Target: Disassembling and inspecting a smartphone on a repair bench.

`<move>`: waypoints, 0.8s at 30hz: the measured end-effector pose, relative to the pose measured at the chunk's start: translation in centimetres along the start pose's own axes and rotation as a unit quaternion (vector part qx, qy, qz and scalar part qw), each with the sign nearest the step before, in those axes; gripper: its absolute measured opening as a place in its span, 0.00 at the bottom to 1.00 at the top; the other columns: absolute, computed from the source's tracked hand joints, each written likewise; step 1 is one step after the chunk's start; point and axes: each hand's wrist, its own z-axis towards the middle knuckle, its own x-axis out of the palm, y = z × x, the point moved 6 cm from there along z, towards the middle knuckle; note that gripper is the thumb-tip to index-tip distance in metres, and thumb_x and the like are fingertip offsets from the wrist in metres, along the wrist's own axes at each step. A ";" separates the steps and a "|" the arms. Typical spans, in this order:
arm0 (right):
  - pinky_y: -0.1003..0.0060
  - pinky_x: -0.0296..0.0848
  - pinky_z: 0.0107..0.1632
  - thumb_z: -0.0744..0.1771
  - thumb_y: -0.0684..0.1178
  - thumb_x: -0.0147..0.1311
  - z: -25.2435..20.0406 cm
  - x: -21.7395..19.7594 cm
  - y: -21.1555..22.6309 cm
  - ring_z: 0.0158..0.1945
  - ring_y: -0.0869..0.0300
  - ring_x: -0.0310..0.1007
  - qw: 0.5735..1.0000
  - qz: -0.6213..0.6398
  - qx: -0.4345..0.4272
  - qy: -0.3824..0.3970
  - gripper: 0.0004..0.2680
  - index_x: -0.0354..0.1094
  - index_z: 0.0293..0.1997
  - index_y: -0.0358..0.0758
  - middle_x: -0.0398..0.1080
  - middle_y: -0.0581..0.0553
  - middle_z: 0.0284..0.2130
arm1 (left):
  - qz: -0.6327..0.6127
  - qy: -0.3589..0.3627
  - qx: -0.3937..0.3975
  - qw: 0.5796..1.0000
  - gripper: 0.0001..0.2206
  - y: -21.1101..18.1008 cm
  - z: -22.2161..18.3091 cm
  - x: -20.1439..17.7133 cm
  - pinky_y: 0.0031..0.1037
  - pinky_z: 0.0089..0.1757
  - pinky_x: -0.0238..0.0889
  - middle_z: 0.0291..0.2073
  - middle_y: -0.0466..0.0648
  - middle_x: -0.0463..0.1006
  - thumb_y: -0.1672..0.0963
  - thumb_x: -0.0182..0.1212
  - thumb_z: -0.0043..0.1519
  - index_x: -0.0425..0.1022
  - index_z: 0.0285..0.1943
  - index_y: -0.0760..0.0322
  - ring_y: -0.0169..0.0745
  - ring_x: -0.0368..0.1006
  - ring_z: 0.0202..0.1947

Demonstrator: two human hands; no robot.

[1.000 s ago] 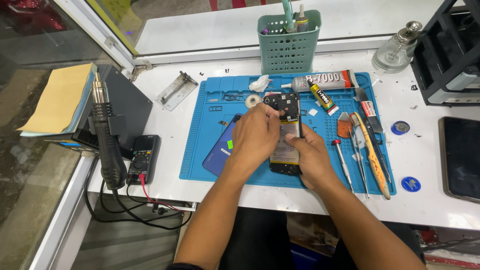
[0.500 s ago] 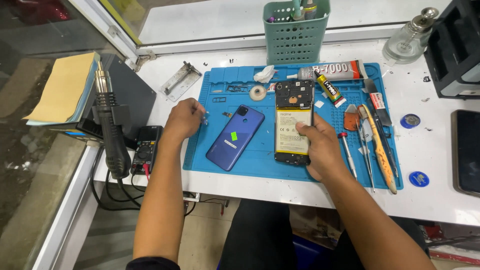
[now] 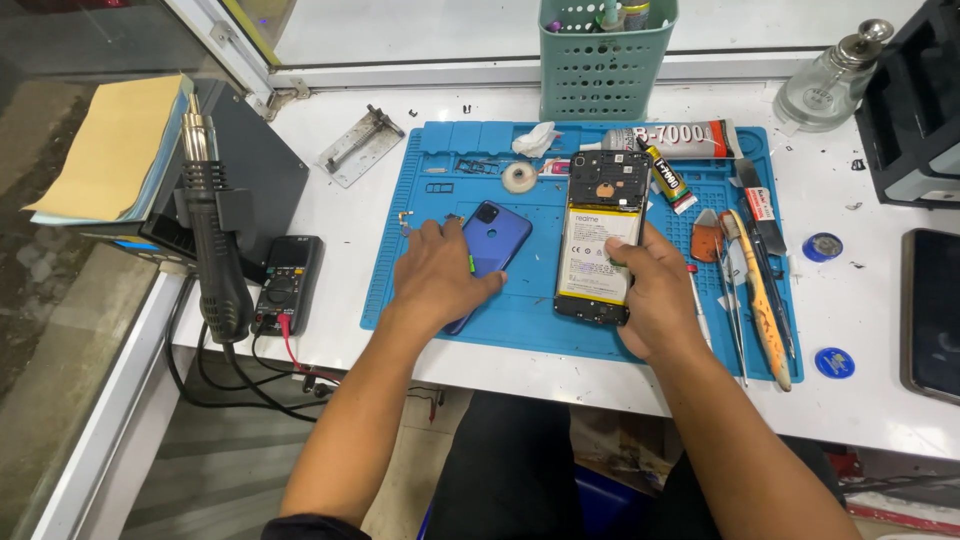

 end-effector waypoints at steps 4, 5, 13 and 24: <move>0.54 0.80 0.49 0.67 0.43 0.49 0.2 -0.4 -0.2 0.45 0.48 0.80 1.000 0.008 0.003 -0.012 0.16 0.66 0.64 0.35 0.75 0.31 0.47 | -0.036 -0.038 0.009 0.999 0.38 0.2 0.0 0.0 0.58 0.45 0.70 0.46 0.74 0.72 0.47 0.67 0.56 0.64 0.64 0.88 0.71 0.71 0.52; 0.55 0.80 0.48 0.67 0.42 0.49 0.4 -0.4 -0.3 0.45 0.49 0.80 1.000 0.019 0.003 -0.011 0.17 0.66 0.64 0.34 0.75 0.31 0.46 | -0.082 -0.053 0.000 0.995 0.37 0.0 -0.2 -0.5 0.56 0.45 0.70 0.46 0.71 0.71 0.48 0.66 0.56 0.65 0.64 0.86 0.69 0.71 0.51; 0.52 0.81 0.47 0.67 0.50 0.47 0.9 0.1 -0.4 0.43 0.50 0.79 0.994 0.107 -0.021 -0.013 0.19 0.65 0.65 0.34 0.74 0.33 0.45 | -0.343 -0.006 0.120 0.932 0.34 -5.4 4.9 -0.8 0.48 0.45 0.67 0.41 0.58 0.70 0.44 0.61 0.56 0.70 0.62 0.76 0.55 0.72 0.44; 0.54 0.82 0.51 0.69 0.51 0.43 1.8 -0.8 0.8 0.42 0.51 0.76 0.977 0.194 -0.084 -0.030 0.17 0.67 0.63 0.34 0.74 0.36 0.43 | -0.336 0.025 0.172 0.926 0.38 -10.9 5.4 1.5 0.55 0.55 0.60 0.52 0.69 0.69 0.46 0.64 0.52 0.65 0.66 0.77 0.79 0.68 0.56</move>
